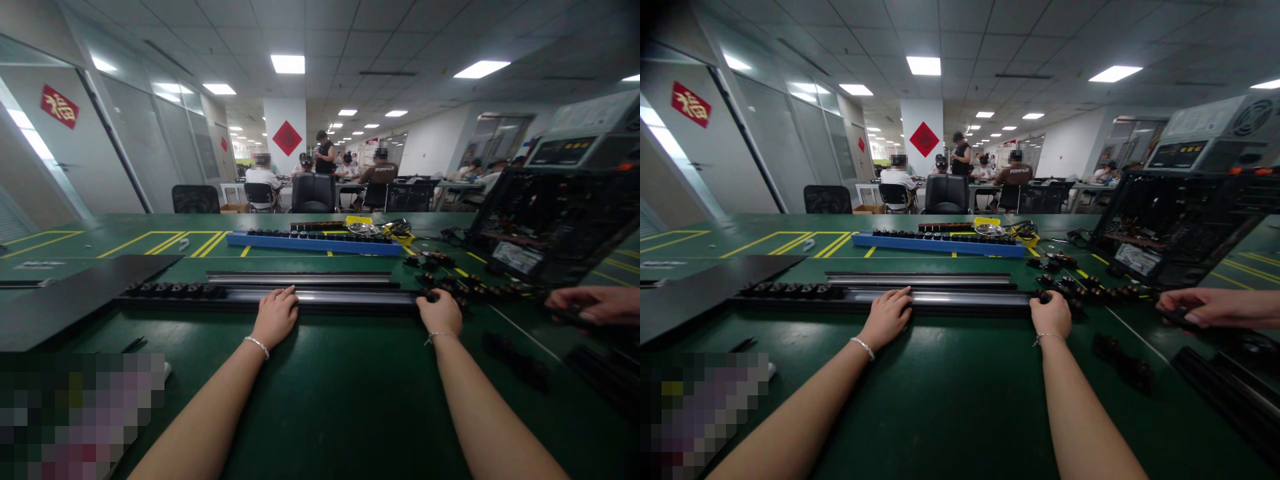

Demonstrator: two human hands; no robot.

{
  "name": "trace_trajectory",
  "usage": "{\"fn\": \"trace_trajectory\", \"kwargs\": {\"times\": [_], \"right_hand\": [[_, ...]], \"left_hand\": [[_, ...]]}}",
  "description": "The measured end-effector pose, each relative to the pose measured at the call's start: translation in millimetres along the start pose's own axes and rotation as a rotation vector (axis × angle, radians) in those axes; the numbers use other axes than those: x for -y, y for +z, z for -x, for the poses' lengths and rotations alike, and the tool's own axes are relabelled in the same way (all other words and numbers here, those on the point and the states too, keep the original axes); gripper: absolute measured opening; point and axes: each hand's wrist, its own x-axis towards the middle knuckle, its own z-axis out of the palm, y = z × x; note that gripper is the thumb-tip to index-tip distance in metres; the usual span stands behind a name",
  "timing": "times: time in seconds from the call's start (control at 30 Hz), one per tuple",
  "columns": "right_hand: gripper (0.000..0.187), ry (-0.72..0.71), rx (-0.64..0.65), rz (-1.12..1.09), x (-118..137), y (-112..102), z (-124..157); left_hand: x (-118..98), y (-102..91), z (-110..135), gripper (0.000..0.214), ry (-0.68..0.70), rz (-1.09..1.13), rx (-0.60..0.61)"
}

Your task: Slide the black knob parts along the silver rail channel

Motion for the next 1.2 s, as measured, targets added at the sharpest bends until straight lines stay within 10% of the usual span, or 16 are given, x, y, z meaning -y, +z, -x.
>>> {"fn": "trace_trajectory", "kwargs": {"times": [1.2], "right_hand": [[0.040,-0.025,-0.070,-0.006,-15.4,2.7,-16.0]], "left_hand": [[-0.8,-1.9,1.2,0.024,-0.019,0.023,0.009]]}}
